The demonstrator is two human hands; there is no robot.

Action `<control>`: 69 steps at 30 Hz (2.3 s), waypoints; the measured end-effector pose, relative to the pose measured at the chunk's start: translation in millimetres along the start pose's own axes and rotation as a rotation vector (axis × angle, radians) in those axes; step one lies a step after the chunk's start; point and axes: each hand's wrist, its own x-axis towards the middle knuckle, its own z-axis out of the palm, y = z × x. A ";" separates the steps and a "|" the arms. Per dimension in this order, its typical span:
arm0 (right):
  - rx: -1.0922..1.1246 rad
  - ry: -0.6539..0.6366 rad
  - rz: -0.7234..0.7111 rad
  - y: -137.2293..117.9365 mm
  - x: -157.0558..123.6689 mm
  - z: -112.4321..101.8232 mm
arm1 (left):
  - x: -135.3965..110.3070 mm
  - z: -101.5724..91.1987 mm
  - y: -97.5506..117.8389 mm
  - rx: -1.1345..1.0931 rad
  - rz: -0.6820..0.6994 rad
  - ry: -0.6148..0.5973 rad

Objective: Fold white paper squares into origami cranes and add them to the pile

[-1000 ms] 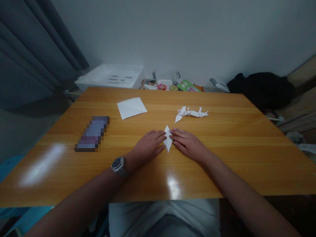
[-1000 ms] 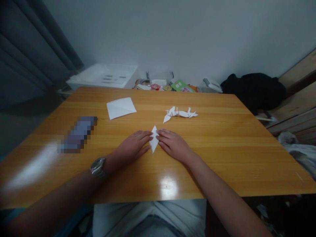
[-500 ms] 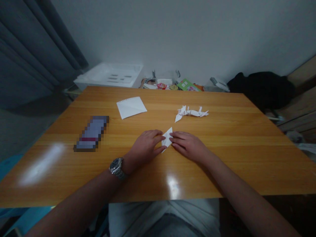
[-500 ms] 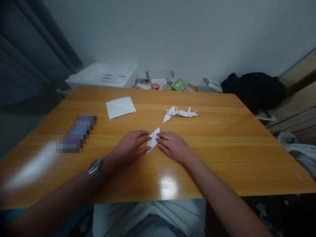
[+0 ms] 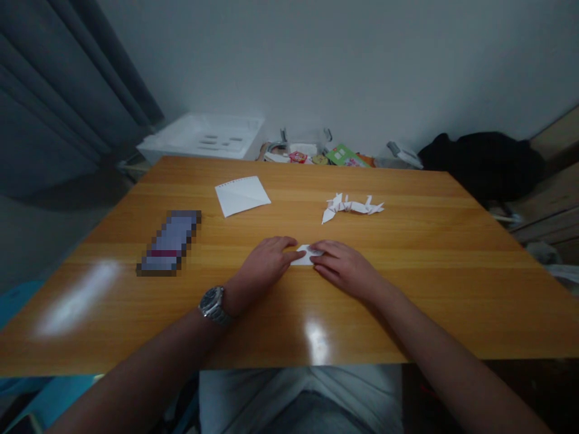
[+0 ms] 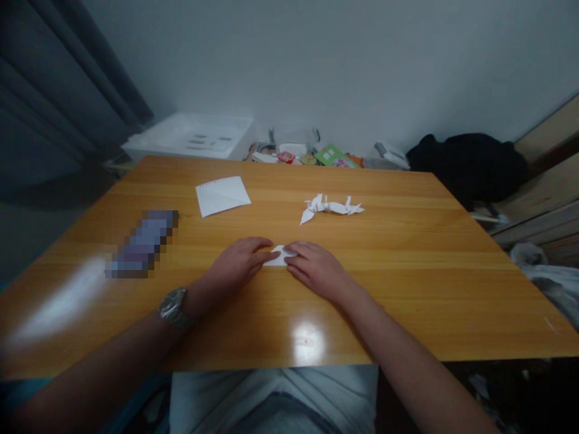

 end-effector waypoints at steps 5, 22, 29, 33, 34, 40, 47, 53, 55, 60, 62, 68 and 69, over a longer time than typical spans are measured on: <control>0.009 -0.049 0.014 2.0 -2.7 4.6 | 0.2 -2.2 2.8 0.047 0.038 0.047; 0.017 0.006 0.088 -1.7 4.2 8.9 | 3.8 -2.4 19.8 -0.090 0.013 0.084; 0.034 0.019 0.070 1.3 4.3 12.0 | 5.1 0.4 20.6 -0.119 0.002 0.093; 0.024 0.024 0.064 0.9 4.9 12.6 | 6.3 1.6 19.9 -0.109 -0.005 0.102; 0.025 0.026 0.066 0.7 5.0 12.6 | 6.7 1.6 19.6 -0.117 -0.015 0.105; 0.059 0.025 0.080 0.7 4.3 11.4 | 8.0 1.0 19.1 -0.175 -0.046 0.101; 0.110 0.049 0.114 -1.8 5.4 10.3 | 7.7 0.6 18.3 -0.222 -0.055 0.112; 0.145 0.054 0.153 -4.8 7.7 10.2 | 10.5 -0.2 17.8 -0.263 -0.079 0.106; 0.176 0.059 0.174 -5.8 9.1 10.2 | 10.9 1.3 17.7 -0.287 -0.092 0.117; 0.230 0.075 0.221 -7.5 11.7 11.1 | 11.9 6.7 16.1 -0.342 -0.109 0.148; 0.244 0.088 0.240 -7.7 12.0 11.7 | 13.6 8.4 15.5 -0.367 -0.127 0.161; 0.242 0.099 0.274 -8.3 12.1 11.3 | 21.1 11.9 16.6 -0.384 -0.182 0.162; 0.238 0.101 0.272 -8.5 12.0 11.0 | 21.8 12.0 17.1 -0.375 -0.192 0.164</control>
